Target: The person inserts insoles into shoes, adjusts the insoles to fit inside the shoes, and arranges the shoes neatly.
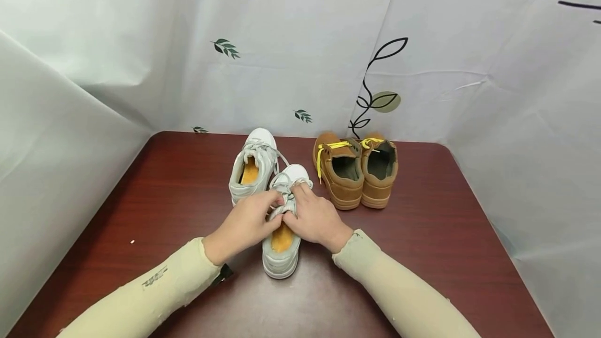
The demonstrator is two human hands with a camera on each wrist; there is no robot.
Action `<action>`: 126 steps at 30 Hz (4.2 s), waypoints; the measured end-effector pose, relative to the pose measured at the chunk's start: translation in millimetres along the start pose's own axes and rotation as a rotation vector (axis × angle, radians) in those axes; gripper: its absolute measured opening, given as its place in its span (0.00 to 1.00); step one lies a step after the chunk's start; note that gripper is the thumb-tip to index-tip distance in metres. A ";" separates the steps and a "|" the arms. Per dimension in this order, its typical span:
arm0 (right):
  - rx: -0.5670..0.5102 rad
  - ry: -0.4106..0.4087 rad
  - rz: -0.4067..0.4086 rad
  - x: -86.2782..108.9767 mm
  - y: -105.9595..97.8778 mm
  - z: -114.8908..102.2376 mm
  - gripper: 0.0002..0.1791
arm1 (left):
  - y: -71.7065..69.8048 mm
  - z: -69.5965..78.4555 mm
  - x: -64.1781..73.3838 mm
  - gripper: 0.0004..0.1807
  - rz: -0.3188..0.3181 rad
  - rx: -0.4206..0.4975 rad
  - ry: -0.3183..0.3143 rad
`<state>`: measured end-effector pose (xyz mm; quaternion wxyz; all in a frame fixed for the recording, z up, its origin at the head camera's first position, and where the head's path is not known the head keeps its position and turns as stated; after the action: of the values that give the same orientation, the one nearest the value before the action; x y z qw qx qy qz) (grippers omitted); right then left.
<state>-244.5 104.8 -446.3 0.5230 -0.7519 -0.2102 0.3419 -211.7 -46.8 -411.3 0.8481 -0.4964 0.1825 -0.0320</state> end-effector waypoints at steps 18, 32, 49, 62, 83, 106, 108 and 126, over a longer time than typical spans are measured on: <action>-0.182 0.139 -0.008 6.0 -2.2 -2.1 0.46 | 21.3 -45.4 33.5 0.33 -0.512 0.480 -0.497; -0.441 0.130 -0.066 21.7 -9.5 -10.4 0.49 | 33.7 -57.8 44.1 0.32 -0.659 1.059 -0.672; -0.393 0.139 0.014 27.6 -1.8 -15.5 0.42 | 41.5 -61.6 47.1 0.29 -0.632 1.085 -0.645; -0.073 0.055 0.151 43.8 -22.2 -32.7 0.32 | 41.0 -61.8 44.6 0.31 -0.608 1.095 -0.663; -0.042 -0.040 -0.068 61.9 -13.8 -85.7 0.18 | 39.6 -58.6 45.1 0.30 -0.631 1.150 -0.689; 0.057 -0.187 0.152 88.1 -35.3 -100.1 0.20 | 12.1 -44.4 41.8 0.29 -0.487 1.076 -0.498; 0.072 -0.214 0.194 84.6 -44.5 -102.4 0.20 | -0.6 -40.6 39.0 0.29 -0.451 1.069 -0.474; 0.099 -0.398 0.332 -14.4 -72.5 -127.5 0.20 | -100.6 -75.9 13.3 0.26 -0.036 1.088 -0.351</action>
<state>-157.6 39.5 -346.7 0.4444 -0.6675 -0.1656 0.5740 -212.4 -163.8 -362.6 0.9985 0.0108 -0.0127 -0.0530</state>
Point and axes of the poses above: each hand's wrist, its own x-axis away from the middle knuckle, its own y-axis out of the palm, z = x × y, the point moved 4 cm from there along -x, towards the middle knuckle, and after that the axes turned 14 degrees about -y, right-handed, at the moved point
